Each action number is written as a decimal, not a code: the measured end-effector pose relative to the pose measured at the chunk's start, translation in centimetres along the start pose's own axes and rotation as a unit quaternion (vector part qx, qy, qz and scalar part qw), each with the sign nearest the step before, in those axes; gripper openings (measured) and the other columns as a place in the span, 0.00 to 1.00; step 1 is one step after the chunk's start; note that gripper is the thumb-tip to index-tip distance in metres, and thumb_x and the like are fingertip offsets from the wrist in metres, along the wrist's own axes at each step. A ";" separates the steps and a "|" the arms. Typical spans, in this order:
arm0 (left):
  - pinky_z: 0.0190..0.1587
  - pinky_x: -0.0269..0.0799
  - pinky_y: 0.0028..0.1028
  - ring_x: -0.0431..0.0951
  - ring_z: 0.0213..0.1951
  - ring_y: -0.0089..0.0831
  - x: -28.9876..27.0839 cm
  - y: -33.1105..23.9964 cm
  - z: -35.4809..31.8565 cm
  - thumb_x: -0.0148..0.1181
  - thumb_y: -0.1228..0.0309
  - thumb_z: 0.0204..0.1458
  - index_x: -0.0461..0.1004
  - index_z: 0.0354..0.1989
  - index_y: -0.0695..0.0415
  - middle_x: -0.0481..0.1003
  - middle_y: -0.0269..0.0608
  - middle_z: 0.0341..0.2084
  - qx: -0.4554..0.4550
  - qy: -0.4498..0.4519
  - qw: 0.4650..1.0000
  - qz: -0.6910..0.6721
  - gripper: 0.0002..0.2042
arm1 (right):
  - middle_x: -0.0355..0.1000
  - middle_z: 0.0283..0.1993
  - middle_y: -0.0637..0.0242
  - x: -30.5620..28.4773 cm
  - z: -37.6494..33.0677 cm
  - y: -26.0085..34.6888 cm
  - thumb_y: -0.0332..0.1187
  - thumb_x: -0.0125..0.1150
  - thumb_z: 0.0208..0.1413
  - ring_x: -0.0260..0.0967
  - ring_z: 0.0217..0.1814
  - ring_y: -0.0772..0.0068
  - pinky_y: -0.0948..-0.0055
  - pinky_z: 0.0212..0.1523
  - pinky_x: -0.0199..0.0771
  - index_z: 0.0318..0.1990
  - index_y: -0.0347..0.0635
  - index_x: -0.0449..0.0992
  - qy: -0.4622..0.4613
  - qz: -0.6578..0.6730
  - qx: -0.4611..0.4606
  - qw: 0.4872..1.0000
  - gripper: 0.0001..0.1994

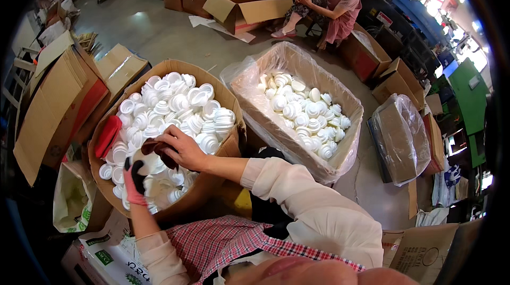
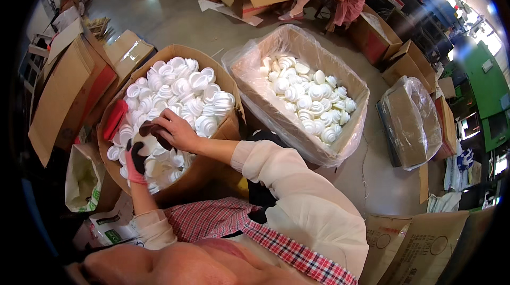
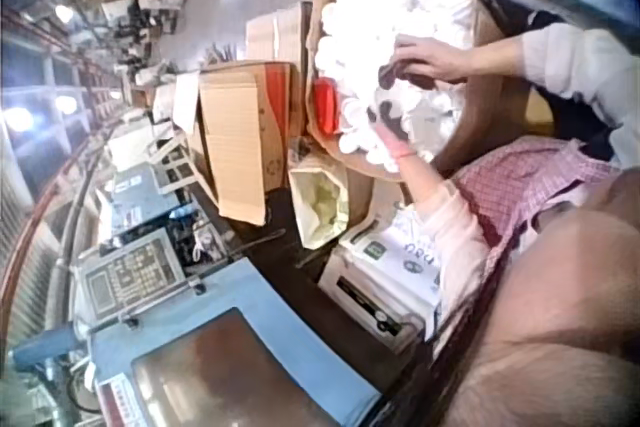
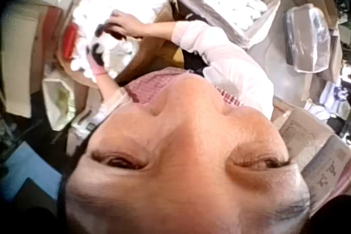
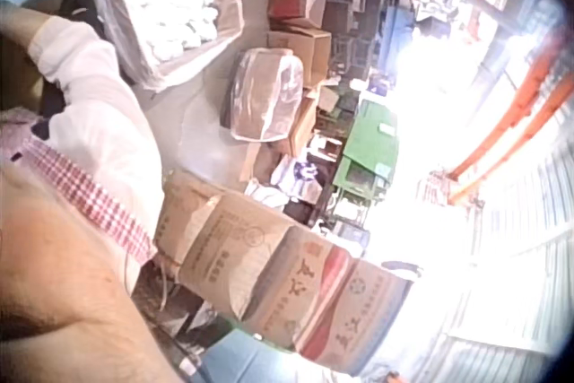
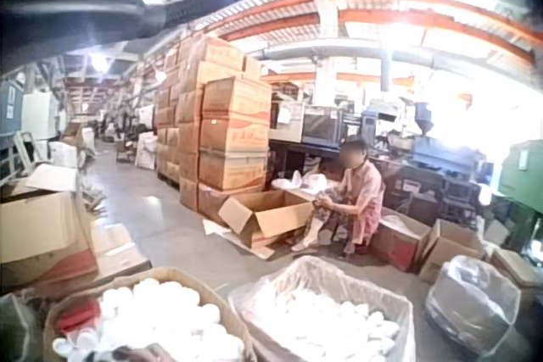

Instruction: The person sits on the floor and repeatedly picks up white plastic container halves from a large bin. They wipe the interior of each half with a cloth, then fit two halves together to form a complete container before placing it into a second bin.

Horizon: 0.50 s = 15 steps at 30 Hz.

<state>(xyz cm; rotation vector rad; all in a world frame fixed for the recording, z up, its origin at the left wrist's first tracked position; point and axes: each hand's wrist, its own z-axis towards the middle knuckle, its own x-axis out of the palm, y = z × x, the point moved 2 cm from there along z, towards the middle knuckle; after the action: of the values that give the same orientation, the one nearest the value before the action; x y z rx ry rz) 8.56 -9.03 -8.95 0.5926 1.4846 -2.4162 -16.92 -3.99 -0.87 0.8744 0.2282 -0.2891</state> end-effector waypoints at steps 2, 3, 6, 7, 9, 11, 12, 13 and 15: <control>0.46 0.70 0.30 0.73 0.44 0.35 3.7 -4.0 -0.8 0.59 0.79 0.44 0.74 0.37 0.64 0.74 0.44 0.41 0.082 -0.005 0.996 0.021 0.11 | 0.61 0.38 0.57 0.6 0.2 0.2 0.27 0.61 0.47 0.64 0.40 0.53 0.63 0.40 0.67 0.44 0.43 0.70 -0.013 -0.014 0.007 1.000 0.15; 0.49 0.69 0.30 0.74 0.45 0.36 4.9 -5.6 -1.0 0.58 0.78 0.46 0.74 0.39 0.64 0.74 0.44 0.43 0.072 -0.049 0.996 -0.003 0.10 | 0.61 0.38 0.57 0.9 0.2 0.1 0.26 0.61 0.47 0.64 0.40 0.53 0.63 0.40 0.67 0.44 0.43 0.70 -0.018 -0.015 0.016 1.000 0.15; 0.50 0.69 0.32 0.74 0.46 0.37 6.7 -8.1 0.4 0.56 0.81 0.48 0.73 0.42 0.64 0.72 0.45 0.47 -0.020 -0.085 0.985 -0.149 0.12 | 0.60 0.38 0.56 1.5 0.2 -0.5 0.26 0.60 0.46 0.64 0.40 0.51 0.62 0.40 0.67 0.43 0.42 0.69 -0.022 -0.030 0.029 0.999 0.14; 0.50 0.69 0.34 0.74 0.46 0.37 6.7 -8.6 0.8 0.56 0.74 0.52 0.72 0.46 0.65 0.73 0.45 0.45 0.012 -0.071 0.986 -0.150 0.13 | 0.60 0.38 0.55 1.7 0.0 -0.6 0.25 0.60 0.46 0.64 0.40 0.51 0.62 0.40 0.67 0.42 0.41 0.69 -0.018 -0.035 0.031 0.999 0.14; 0.50 0.70 0.35 0.74 0.45 0.38 7.1 -7.8 1.9 0.51 0.60 0.58 0.70 0.49 0.65 0.73 0.46 0.45 -0.097 -0.041 0.843 -0.527 0.20 | 0.59 0.38 0.55 2.4 -0.7 -0.4 0.24 0.60 0.46 0.64 0.40 0.49 0.61 0.39 0.67 0.41 0.41 0.68 0.005 -0.031 0.033 0.999 0.14; 0.50 0.70 0.37 0.74 0.46 0.39 7.2 -6.1 2.2 0.42 0.48 0.59 0.68 0.51 0.64 0.73 0.48 0.45 -0.228 -0.038 0.654 -0.720 0.28 | 0.60 0.38 0.56 3.1 -1.4 -0.1 0.24 0.60 0.45 0.64 0.41 0.49 0.60 0.38 0.67 0.41 0.42 0.68 0.051 -0.026 0.016 0.998 0.14; 0.51 0.69 0.40 0.74 0.45 0.42 7.6 -5.1 2.0 0.39 0.45 0.59 0.67 0.53 0.63 0.72 0.49 0.46 -0.252 -0.040 0.635 -0.729 0.30 | 0.61 0.36 0.57 3.4 -1.8 0.4 0.25 0.59 0.46 0.65 0.38 0.51 0.61 0.35 0.68 0.40 0.44 0.69 0.038 -0.014 -0.042 0.998 0.12; 0.54 0.66 0.41 0.72 0.47 0.44 8.0 -5.0 2.1 0.40 0.42 0.57 0.65 0.54 0.61 0.73 0.49 0.45 -0.103 0.095 0.622 -0.770 0.33 | 0.61 0.35 0.58 3.5 -1.9 0.5 0.26 0.58 0.47 0.66 0.37 0.51 0.61 0.34 0.68 0.40 0.45 0.70 0.040 -0.046 -0.066 0.996 0.11; 0.60 0.58 0.39 0.68 0.52 0.41 9.1 -4.0 1.1 0.35 0.46 0.59 0.65 0.56 0.55 0.70 0.45 0.50 -0.047 0.156 0.575 -0.802 0.28 | 0.61 0.33 0.59 3.9 -1.9 0.9 0.27 0.57 0.47 0.66 0.35 0.53 0.62 0.32 0.69 0.40 0.48 0.71 0.061 -0.065 -0.138 0.986 0.11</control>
<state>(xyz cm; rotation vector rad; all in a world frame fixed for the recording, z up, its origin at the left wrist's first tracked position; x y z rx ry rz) -1.35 -8.14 -9.53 -1.0292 3.1482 -3.1807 -13.12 -2.56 -2.61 0.6032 0.4298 -0.3175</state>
